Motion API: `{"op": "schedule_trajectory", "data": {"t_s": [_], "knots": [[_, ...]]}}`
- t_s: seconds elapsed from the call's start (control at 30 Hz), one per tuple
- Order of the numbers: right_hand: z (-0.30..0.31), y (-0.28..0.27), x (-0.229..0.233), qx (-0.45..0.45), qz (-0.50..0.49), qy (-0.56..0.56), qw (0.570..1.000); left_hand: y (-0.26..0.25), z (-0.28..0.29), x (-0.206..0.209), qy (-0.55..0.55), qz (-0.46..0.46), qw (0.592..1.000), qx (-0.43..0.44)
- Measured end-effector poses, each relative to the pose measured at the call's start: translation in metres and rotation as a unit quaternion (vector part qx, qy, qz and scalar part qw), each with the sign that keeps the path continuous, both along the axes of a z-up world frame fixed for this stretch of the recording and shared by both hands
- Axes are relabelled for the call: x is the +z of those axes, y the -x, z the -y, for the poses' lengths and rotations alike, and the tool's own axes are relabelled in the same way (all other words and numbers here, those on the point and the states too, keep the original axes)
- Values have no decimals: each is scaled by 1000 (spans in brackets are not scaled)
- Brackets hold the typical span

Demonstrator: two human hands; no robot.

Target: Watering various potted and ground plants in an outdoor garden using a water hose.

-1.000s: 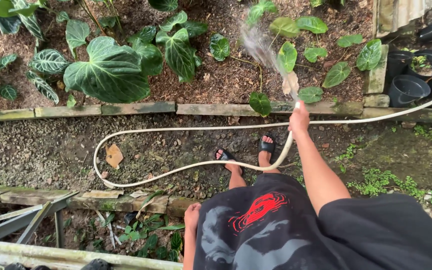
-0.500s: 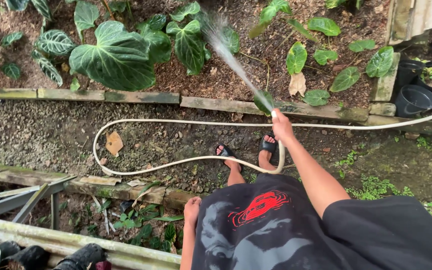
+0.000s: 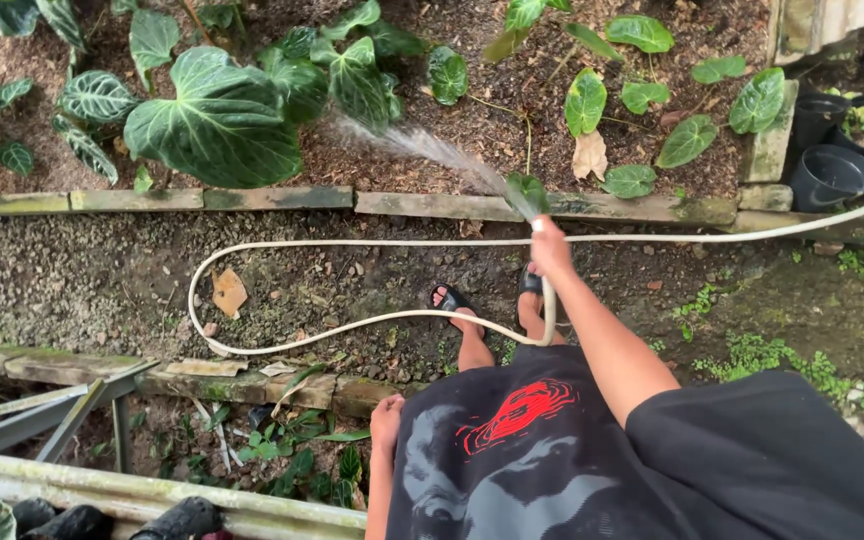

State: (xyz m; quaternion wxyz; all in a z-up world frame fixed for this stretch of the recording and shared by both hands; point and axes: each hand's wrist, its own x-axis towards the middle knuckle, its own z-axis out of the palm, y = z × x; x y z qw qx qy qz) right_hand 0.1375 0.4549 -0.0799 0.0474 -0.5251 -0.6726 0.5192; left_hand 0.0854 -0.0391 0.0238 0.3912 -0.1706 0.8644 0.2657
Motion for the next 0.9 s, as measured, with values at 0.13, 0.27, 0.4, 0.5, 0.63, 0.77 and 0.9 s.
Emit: {"op": "schedule_trajectory", "data": {"t_s": [0.13, 0.27, 0.4, 0.5, 0.63, 0.77, 0.9], "knots": [[-51, -29, 29, -189, 42, 172, 966, 9, -1, 1, 0, 5, 1000, -15], [-93, -93, -5, -330, 7, 230, 915, 19, -5, 2, -7, 12, 1000, -23], [-104, -126, -12, -400, -10, 256, 880, 30, -24, 21, 13, 20, 999, -40], [-98, -118, 26, -393, -21, 263, 881, 35, -26, 13, 15, 26, 998, -56], [-76, -75, 38, -324, 3, 252, 912, 45, -38, 11, 1, 25, 997, -67], [-54, -44, 32, -276, -33, 265, 923, 53, -44, 6, -27, 34, 998, -44], [-47, -42, 19, -256, -51, 291, 921, 61, -50, 5, -39, 38, 998, -43]]}}
